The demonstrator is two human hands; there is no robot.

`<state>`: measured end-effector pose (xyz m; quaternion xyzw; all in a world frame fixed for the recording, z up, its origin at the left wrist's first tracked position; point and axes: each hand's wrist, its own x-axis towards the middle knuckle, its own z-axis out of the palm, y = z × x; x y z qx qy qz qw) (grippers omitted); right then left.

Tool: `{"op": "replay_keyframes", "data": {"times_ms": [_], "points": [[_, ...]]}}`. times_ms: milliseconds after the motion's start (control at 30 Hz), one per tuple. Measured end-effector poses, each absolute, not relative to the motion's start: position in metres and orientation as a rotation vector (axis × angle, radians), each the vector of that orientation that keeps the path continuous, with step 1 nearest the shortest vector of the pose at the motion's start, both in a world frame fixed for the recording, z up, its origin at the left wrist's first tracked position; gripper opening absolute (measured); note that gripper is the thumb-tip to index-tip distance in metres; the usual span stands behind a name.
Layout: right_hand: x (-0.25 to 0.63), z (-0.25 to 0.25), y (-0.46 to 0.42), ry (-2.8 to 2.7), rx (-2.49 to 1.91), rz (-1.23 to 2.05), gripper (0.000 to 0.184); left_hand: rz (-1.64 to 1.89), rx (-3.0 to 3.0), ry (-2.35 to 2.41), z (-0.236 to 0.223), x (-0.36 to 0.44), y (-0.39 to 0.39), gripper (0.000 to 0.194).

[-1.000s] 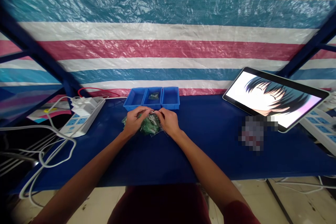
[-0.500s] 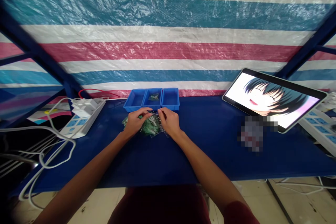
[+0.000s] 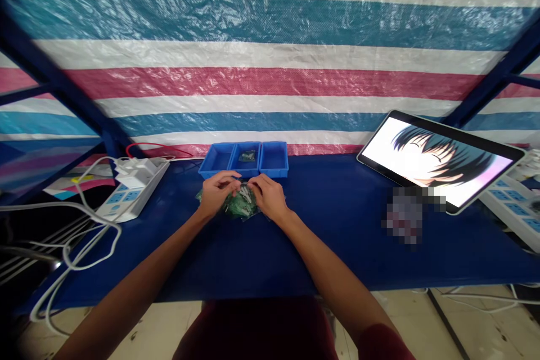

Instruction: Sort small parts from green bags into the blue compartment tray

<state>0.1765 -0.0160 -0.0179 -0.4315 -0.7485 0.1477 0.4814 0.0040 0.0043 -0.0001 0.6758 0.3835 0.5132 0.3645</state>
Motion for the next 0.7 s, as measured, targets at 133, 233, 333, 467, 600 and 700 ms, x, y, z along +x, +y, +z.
{"op": "replay_keyframes", "data": {"times_ms": [133,233,333,467,600,700], "points": [[0.1776,-0.0163,-0.0173,-1.763,-1.062,0.375,0.028,1.284,1.572,0.904,-0.0024,0.0029,0.0118,0.030],[0.1779,-0.0158,-0.0179,-1.767,-1.060,0.386,0.029,1.247,1.596,0.894,-0.0015,0.0019,0.0125,0.029],[0.1773,-0.0160,-0.0186,-1.783,-1.073,0.377,0.030,1.292,1.682,0.915,0.0029,0.0031,0.0087,0.025],[0.1766,-0.0157,-0.0188,-1.767,-1.127,0.353,0.032,1.381,1.666,0.929,0.0057,0.0063,0.0056,0.023],[0.1774,-0.0145,-0.0177,-1.741,-1.137,0.345,0.033,1.396,1.710,0.944,0.0006,0.0050,0.0085,0.024],[0.1782,-0.0145,-0.0172,-1.742,-1.117,0.329,0.032,1.375,1.889,1.052,-0.0028,0.0018,0.0096,0.026]]}}
